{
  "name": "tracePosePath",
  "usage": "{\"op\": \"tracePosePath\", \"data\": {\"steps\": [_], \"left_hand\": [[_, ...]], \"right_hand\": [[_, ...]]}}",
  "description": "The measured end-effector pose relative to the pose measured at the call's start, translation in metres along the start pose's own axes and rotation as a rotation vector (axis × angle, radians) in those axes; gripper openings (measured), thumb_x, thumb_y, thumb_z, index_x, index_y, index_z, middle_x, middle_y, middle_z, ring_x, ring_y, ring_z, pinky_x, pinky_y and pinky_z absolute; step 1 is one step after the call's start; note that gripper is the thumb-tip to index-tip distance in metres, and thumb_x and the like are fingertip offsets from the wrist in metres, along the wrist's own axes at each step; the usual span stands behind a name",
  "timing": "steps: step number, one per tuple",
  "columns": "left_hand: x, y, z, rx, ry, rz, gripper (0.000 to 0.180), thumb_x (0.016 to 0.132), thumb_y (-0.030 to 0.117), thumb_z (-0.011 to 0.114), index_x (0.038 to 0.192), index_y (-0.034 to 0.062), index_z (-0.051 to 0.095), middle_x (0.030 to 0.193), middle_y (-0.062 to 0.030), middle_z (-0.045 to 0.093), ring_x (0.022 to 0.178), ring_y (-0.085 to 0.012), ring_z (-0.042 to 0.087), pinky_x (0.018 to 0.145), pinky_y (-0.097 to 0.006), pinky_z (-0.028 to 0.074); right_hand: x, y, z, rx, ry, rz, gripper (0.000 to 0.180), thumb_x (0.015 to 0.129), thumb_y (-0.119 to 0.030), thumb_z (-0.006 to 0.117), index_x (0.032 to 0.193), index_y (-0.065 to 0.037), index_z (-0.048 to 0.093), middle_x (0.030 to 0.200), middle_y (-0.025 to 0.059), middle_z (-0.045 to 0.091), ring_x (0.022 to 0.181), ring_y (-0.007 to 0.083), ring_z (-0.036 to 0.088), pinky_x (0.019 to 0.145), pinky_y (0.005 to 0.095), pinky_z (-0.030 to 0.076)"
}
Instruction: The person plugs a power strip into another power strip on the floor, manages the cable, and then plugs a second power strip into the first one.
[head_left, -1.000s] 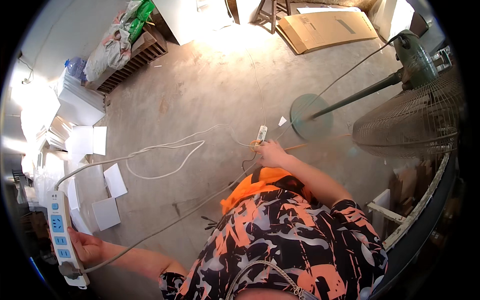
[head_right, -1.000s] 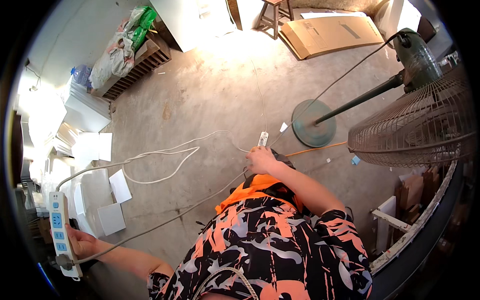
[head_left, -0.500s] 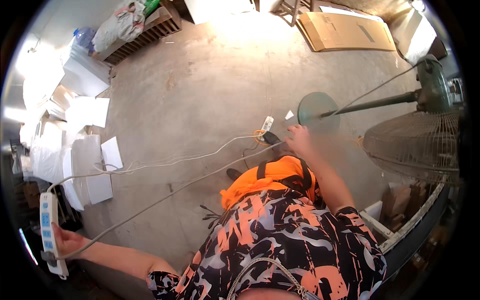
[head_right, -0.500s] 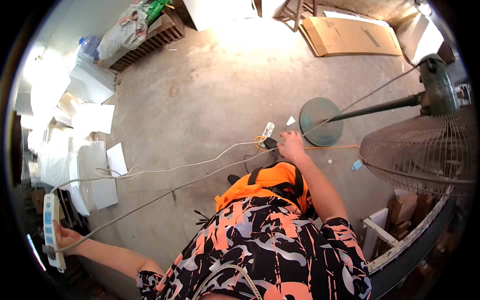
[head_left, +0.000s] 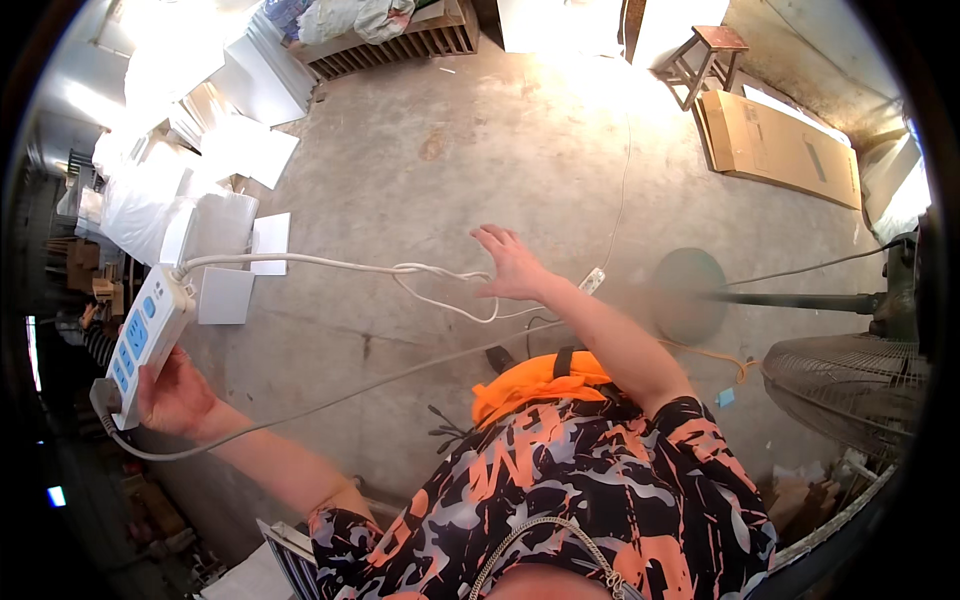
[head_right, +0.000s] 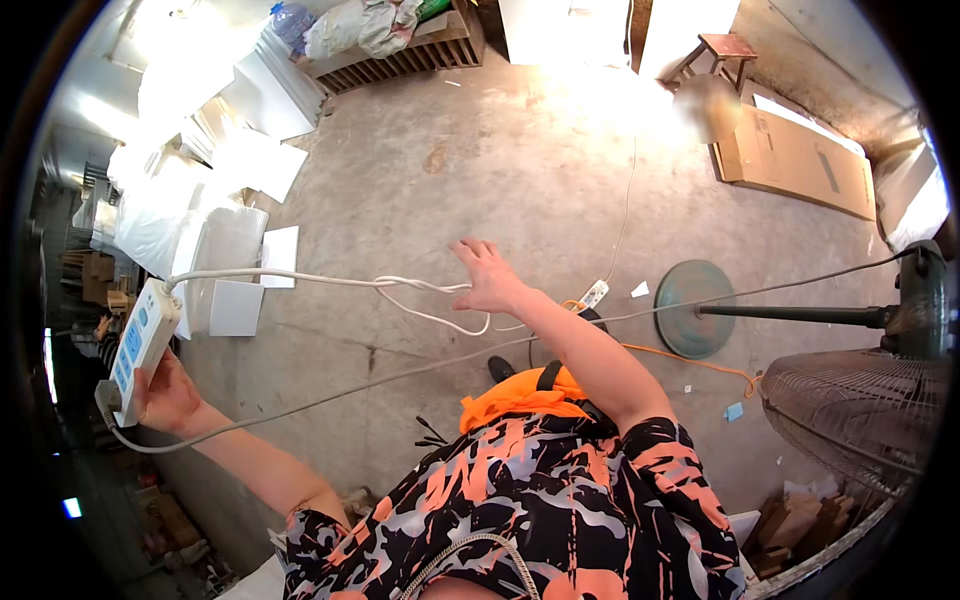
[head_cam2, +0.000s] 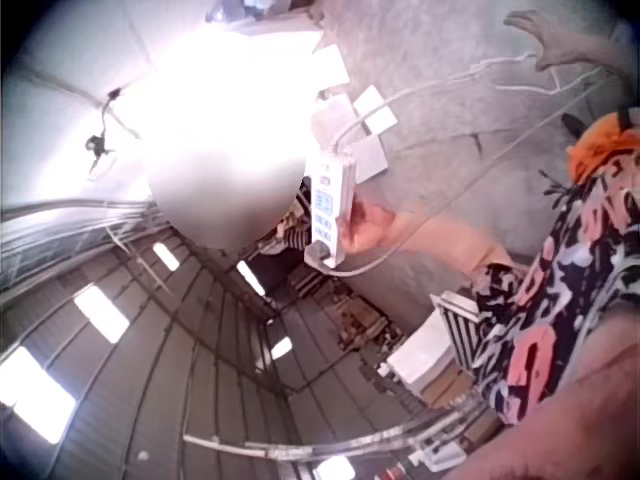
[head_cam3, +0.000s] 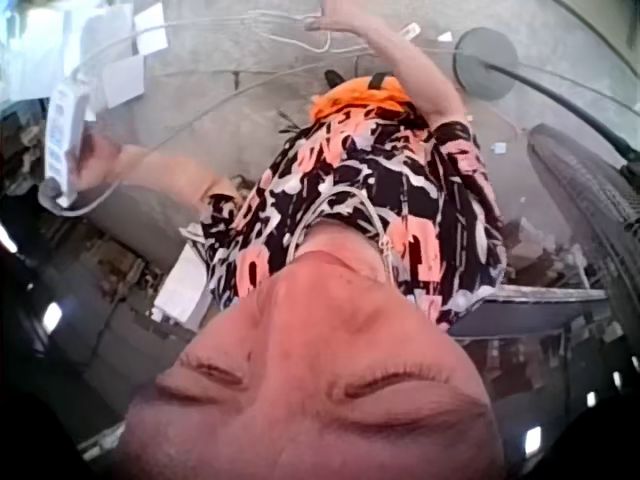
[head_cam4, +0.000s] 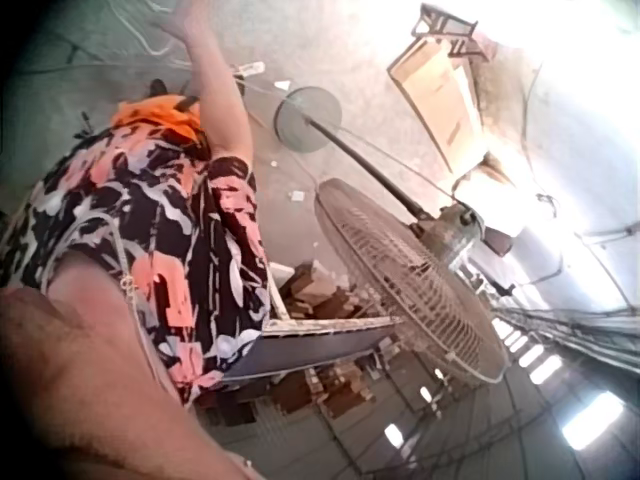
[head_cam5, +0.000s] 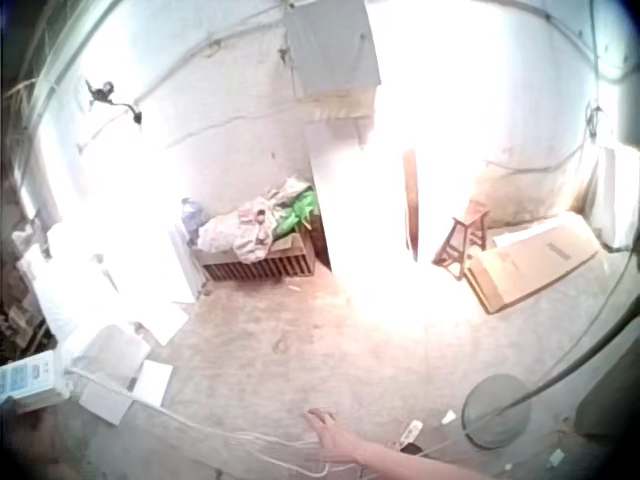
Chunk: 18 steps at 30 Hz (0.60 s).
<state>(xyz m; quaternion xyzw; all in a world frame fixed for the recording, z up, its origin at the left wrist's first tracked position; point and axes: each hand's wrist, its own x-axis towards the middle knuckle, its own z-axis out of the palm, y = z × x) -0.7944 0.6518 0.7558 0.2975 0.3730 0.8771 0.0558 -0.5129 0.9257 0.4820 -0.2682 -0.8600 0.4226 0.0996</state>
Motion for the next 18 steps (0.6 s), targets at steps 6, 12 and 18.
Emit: {"op": "tracePosePath", "data": {"steps": [6, 12, 18], "left_hand": [[0.009, 0.030, 0.027, -0.047, -0.043, 0.095, 0.058, 0.073, -0.003, 0.058, 0.125, -0.0106, 0.035, 0.126, -0.0216, 0.044, 0.119, -0.0344, 0.041, 0.104, -0.050, 0.031], [0.020, 0.022, -0.033, 0.142, 0.162, 0.070, 0.050, 0.079, 0.003, 0.056, 0.125, -0.0079, 0.039, 0.126, -0.0235, 0.044, 0.122, -0.0328, 0.039, 0.107, -0.043, 0.029], [0.008, -0.070, 0.027, 0.154, 0.102, -0.060, 0.053, 0.076, 0.001, 0.055, 0.126, -0.0088, 0.038, 0.127, -0.0235, 0.044, 0.123, -0.0333, 0.038, 0.108, -0.044, 0.029]], "right_hand": [[0.032, -0.052, -0.008, 0.554, -0.105, 0.091, 0.057, 0.074, -0.036, 0.071, 0.120, -0.008, 0.052, 0.103, 0.0187, 0.061, 0.097, 0.0279, 0.058, 0.086, 0.0336, 0.046], [0.040, -0.013, -0.032, 0.859, -0.126, 0.122, 0.033, 0.085, -0.036, 0.060, 0.099, -0.006, 0.064, 0.077, 0.0069, 0.065, 0.066, 0.0153, 0.059, 0.060, 0.0293, 0.048], [0.010, 0.108, -0.072, 1.250, 0.596, 0.668, 0.030, 0.088, -0.028, 0.051, 0.076, -0.001, 0.057, 0.056, 0.0078, 0.053, 0.044, 0.0159, 0.050, 0.039, 0.0299, 0.040]]}}
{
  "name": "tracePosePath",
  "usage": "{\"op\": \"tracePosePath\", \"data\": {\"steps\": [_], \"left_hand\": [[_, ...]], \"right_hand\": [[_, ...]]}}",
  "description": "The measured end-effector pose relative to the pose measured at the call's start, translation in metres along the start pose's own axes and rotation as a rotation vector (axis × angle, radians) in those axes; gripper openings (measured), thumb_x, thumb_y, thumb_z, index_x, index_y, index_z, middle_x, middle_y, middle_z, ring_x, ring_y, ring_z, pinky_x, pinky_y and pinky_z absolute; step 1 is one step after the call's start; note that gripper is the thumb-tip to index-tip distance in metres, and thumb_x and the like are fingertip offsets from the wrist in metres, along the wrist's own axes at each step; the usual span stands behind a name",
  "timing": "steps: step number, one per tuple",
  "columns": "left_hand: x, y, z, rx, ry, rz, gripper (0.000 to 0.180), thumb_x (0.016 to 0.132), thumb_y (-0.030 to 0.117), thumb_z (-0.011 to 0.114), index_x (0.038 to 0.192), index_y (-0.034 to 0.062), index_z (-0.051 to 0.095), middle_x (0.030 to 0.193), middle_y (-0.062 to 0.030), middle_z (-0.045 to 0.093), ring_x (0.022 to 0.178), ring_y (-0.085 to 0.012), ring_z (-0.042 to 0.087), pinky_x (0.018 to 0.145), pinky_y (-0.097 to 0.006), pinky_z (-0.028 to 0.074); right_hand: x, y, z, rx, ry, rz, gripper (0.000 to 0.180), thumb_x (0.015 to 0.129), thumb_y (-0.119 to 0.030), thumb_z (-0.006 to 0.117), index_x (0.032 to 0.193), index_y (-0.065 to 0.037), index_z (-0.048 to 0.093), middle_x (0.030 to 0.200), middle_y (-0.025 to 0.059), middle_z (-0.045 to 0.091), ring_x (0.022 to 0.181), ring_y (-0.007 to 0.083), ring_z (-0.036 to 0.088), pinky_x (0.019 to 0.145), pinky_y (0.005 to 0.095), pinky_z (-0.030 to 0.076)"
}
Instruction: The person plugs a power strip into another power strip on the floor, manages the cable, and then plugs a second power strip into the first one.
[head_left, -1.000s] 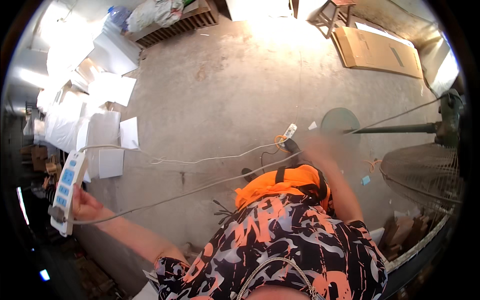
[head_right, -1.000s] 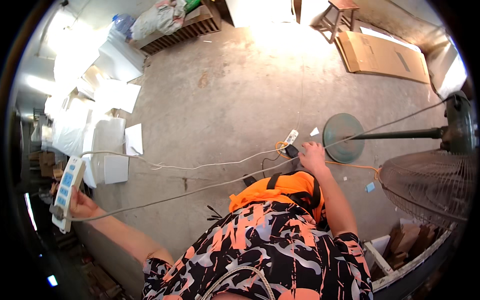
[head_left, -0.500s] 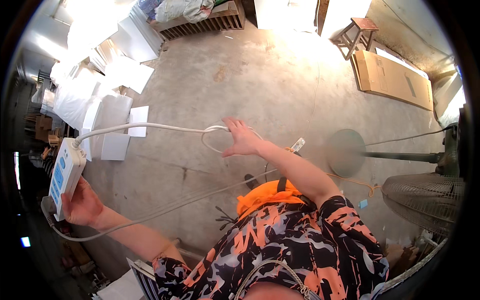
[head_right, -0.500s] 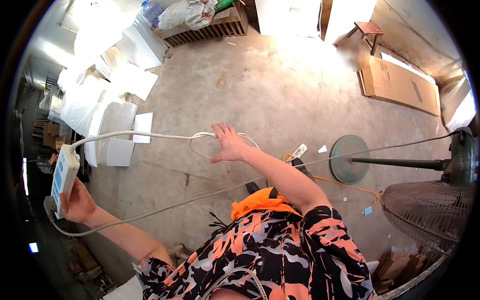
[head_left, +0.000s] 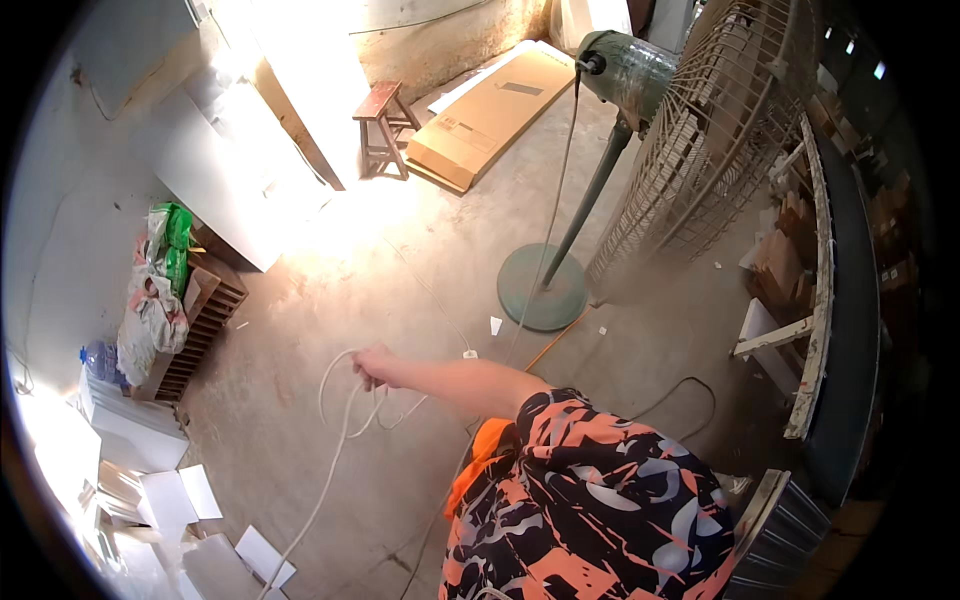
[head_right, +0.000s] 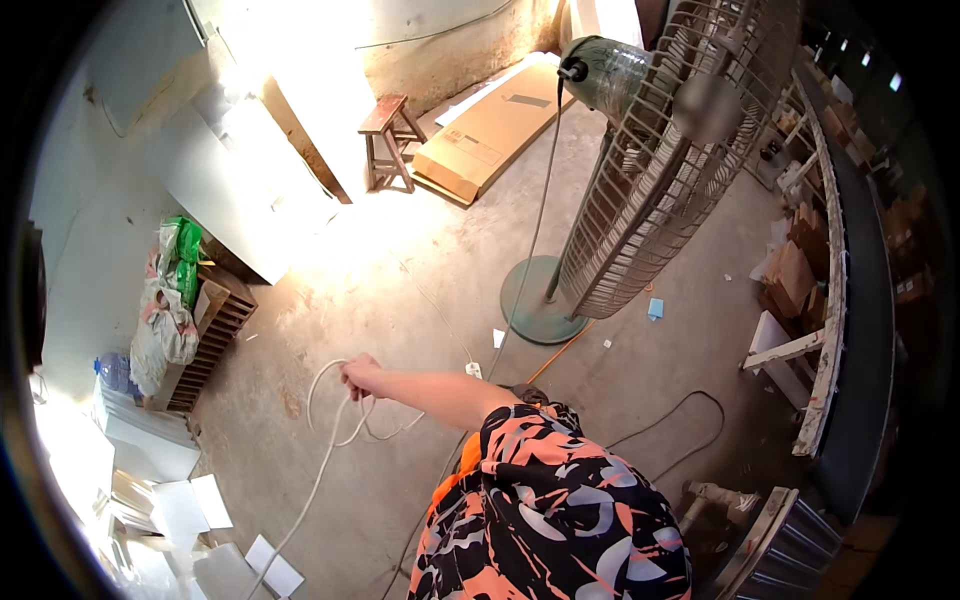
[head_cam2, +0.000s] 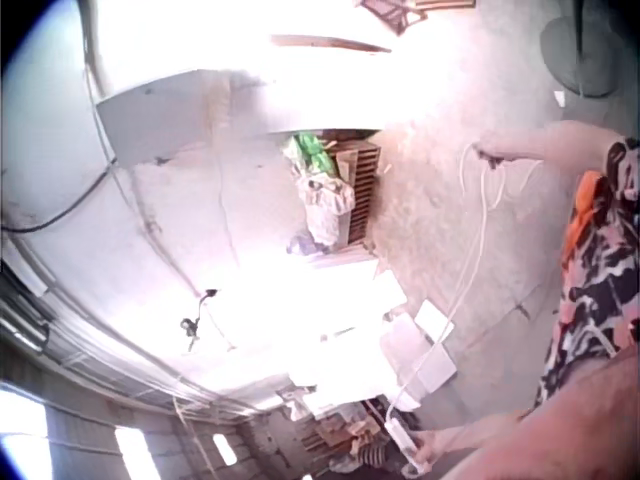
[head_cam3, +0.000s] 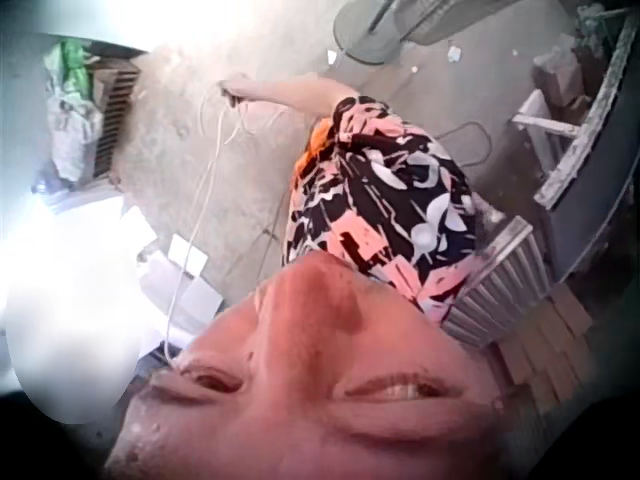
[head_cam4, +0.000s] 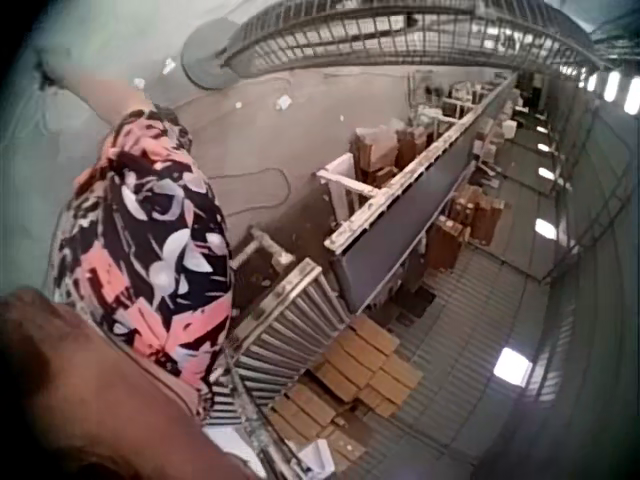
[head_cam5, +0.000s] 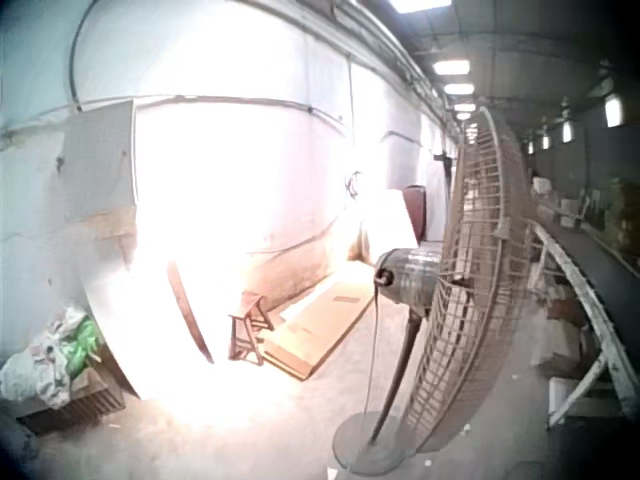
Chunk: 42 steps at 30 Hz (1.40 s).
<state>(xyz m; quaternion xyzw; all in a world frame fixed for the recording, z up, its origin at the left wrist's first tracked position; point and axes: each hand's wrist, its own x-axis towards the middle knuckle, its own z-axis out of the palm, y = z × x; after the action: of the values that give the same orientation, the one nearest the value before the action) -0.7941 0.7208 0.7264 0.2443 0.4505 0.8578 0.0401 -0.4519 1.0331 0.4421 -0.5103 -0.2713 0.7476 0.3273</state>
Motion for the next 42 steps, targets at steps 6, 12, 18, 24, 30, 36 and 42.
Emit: {"op": "tracePosePath", "data": {"steps": [6, 12, 18, 24, 30, 36, 42], "left_hand": [[0.008, -0.033, 0.025, -0.044, -0.071, -0.082, 0.057, 0.074, 0.000, 0.054, 0.127, -0.0096, 0.037, 0.128, -0.0236, 0.043, 0.124, -0.0338, 0.038, 0.108, -0.045, 0.028], [0.007, -0.053, 0.045, -0.094, -0.125, -0.152, 0.060, 0.071, -0.001, 0.053, 0.128, -0.0105, 0.035, 0.129, -0.0236, 0.043, 0.124, -0.0342, 0.038, 0.108, -0.045, 0.028], [0.036, -0.057, 0.040, -0.225, -0.140, -0.277, 0.063, 0.068, -0.003, 0.052, 0.128, -0.0113, 0.034, 0.130, -0.0237, 0.042, 0.125, -0.0347, 0.037, 0.108, -0.046, 0.028], [-0.035, -0.133, 0.097, -0.457, -0.360, -0.455, 0.064, 0.062, -0.011, 0.051, 0.125, -0.0048, 0.041, 0.123, -0.0161, 0.050, 0.119, -0.0302, 0.044, 0.103, -0.043, 0.035], [-0.100, -0.133, 0.119, -0.289, -0.635, -0.529, 0.070, 0.046, -0.012, 0.058, 0.112, 0.0088, 0.046, 0.103, -0.0076, 0.055, 0.108, -0.0328, 0.053, 0.095, -0.046, 0.042], [-0.119, -0.139, 0.112, -0.291, -0.651, -0.646, 0.070, 0.046, -0.011, 0.059, 0.111, 0.0098, 0.046, 0.104, -0.0069, 0.054, 0.109, -0.0338, 0.053, 0.094, -0.047, 0.043], [-0.126, -0.140, 0.106, -0.352, -0.698, -0.763, 0.075, 0.044, -0.010, 0.061, 0.116, 0.0105, 0.047, 0.104, -0.0064, 0.055, 0.109, -0.0343, 0.052, 0.093, -0.048, 0.043]], "right_hand": [[0.022, -0.041, -0.092, 0.478, 0.544, 0.006, 0.023, 0.085, -0.020, 0.050, 0.073, -0.001, 0.053, 0.050, 0.0027, 0.038, 0.037, 0.0140, 0.038, 0.036, 0.0312, 0.037], [0.020, -0.070, -0.071, 0.384, 0.473, -0.006, 0.014, 0.077, -0.005, 0.055, 0.065, -0.001, 0.050, 0.050, 0.0033, 0.040, 0.037, 0.0125, 0.035, 0.033, 0.0281, 0.032], [0.027, -0.066, -0.025, 0.159, 0.159, -0.129, 0.015, 0.071, -0.007, 0.061, 0.065, 0.000, 0.050, 0.055, 0.0081, 0.048, 0.042, 0.0152, 0.041, 0.035, 0.0317, 0.031], [-0.005, -0.075, -0.053, -0.816, 0.164, -0.446, 0.052, 0.069, -0.026, 0.065, 0.109, 0.007, 0.059, 0.108, 0.0247, 0.060, 0.103, 0.0297, 0.059, 0.087, 0.0337, 0.046], [-0.120, -0.108, 0.045, -0.604, -0.362, -0.531, 0.056, 0.081, -0.033, 0.065, 0.121, 0.003, 0.051, 0.120, 0.0171, 0.055, 0.106, 0.0250, 0.054, 0.088, 0.0345, 0.045], [-0.133, -0.091, 0.058, -0.658, -0.625, -0.550, 0.057, 0.083, -0.037, 0.064, 0.124, 0.000, 0.050, 0.122, 0.0158, 0.054, 0.112, 0.0253, 0.052, 0.094, 0.0346, 0.043], [-0.144, -0.066, 0.074, -0.515, -0.956, -0.238, 0.045, 0.083, -0.016, 0.064, 0.123, 0.001, 0.051, 0.106, 0.0064, 0.062, 0.100, 0.0120, 0.055, 0.085, 0.0266, 0.045]]}}
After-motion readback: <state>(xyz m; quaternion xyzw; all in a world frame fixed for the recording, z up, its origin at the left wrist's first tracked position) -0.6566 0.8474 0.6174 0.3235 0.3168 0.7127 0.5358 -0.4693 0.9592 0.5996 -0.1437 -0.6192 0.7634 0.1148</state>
